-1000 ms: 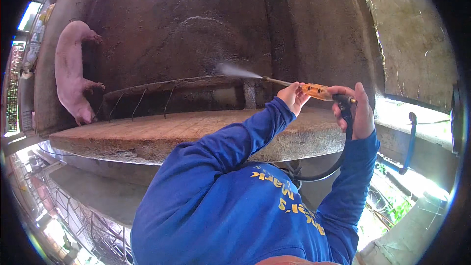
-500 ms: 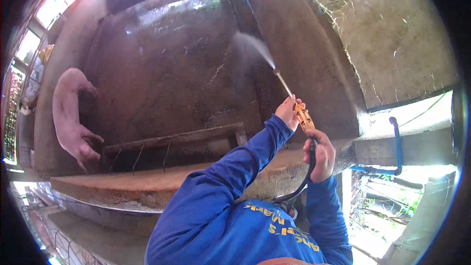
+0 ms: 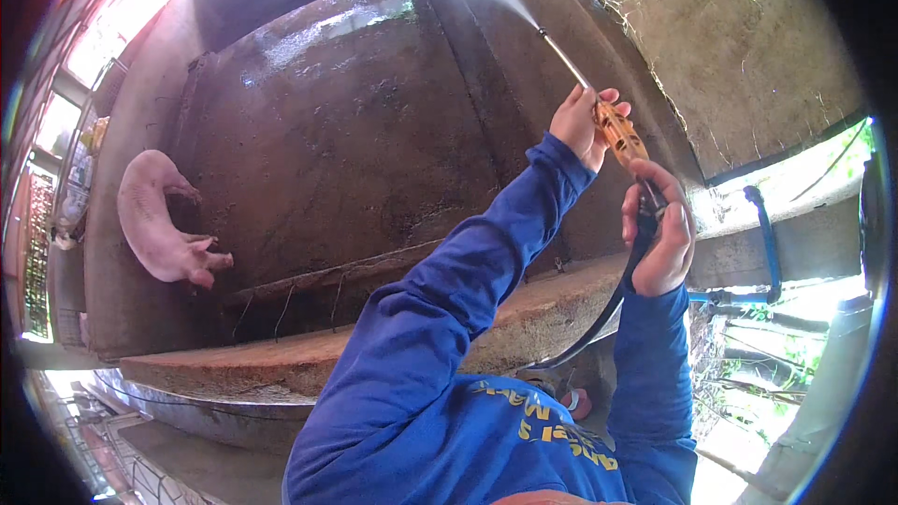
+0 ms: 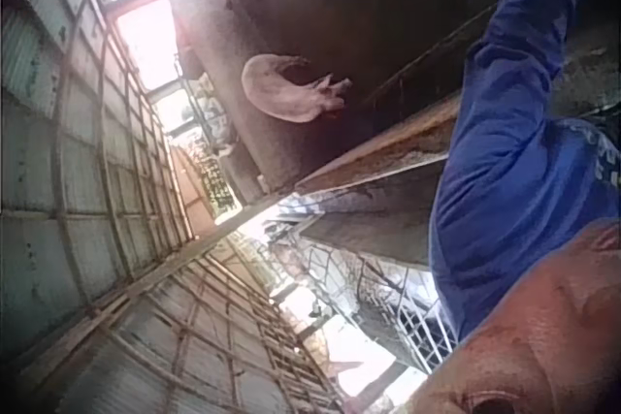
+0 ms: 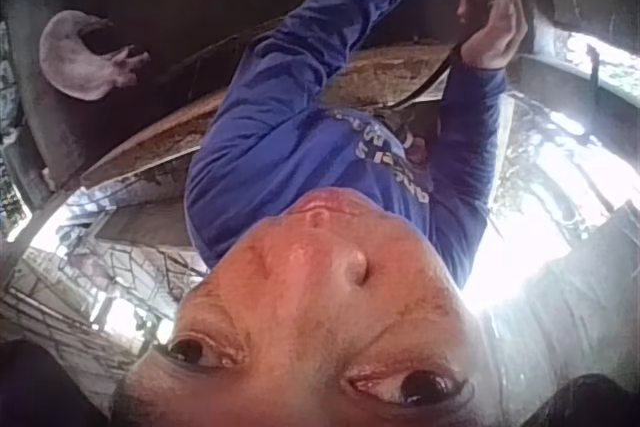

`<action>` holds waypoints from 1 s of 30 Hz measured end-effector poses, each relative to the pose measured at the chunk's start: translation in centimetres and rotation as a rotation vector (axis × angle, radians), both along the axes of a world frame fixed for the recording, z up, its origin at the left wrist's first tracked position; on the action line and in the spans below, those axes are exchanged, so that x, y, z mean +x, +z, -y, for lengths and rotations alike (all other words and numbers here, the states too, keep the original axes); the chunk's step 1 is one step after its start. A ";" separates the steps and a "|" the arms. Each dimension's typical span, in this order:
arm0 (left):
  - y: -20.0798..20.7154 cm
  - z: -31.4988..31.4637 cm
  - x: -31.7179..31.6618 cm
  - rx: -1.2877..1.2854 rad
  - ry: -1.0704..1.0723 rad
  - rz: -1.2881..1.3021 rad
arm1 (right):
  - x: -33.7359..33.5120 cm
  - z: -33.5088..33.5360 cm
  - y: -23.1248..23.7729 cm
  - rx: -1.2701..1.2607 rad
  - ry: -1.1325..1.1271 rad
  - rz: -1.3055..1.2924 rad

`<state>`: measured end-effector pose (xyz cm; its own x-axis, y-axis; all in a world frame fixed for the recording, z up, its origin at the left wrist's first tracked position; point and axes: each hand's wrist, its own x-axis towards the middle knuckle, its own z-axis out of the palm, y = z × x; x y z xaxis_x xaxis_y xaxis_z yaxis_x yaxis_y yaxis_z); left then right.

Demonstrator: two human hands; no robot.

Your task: The person cleans pigs in a concrete pen using a high-pressure water sprayer, directing the water over the pigs and the floor.

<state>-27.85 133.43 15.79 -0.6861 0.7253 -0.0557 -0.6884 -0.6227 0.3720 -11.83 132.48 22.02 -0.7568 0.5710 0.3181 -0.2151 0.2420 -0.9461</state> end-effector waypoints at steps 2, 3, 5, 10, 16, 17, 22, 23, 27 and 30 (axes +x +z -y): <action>0.0 0.1 -0.6 -0.007 0.001 -0.014 | -0.5 0.1 0.0 -0.011 -0.008 -0.009; -0.2 0.2 -0.9 -0.012 0.013 -0.005 | -0.8 0.1 -0.1 -0.014 -0.001 -0.013; -0.5 0.3 -1.6 -0.017 0.036 0.016 | -1.5 0.1 -0.3 -0.018 0.004 -0.013; -1.6 0.5 -3.2 0.000 0.065 0.059 | -3.2 -0.1 -1.0 -0.043 0.049 0.008; -1.6 1.0 -4.1 -0.032 0.089 0.022 | -4.0 -0.1 -1.8 -0.039 0.068 -0.005; -1.6 1.0 -4.2 -0.035 0.086 0.028 | -4.1 0.0 -1.8 -0.048 0.072 -0.011; -1.9 1.3 -4.3 -0.033 0.095 0.038 | -4.2 -0.1 -1.8 -0.039 0.087 0.003; -1.9 1.3 -4.3 -0.042 0.098 0.047 | -4.2 -0.2 -1.8 -0.039 0.091 0.002; -2.2 1.3 -4.4 -0.041 0.116 0.049 | -4.3 -0.3 -1.7 -0.053 0.093 -0.001; -2.4 1.2 -4.5 -0.046 0.112 0.036 | -4.4 -0.5 -2.0 -0.085 0.112 -0.008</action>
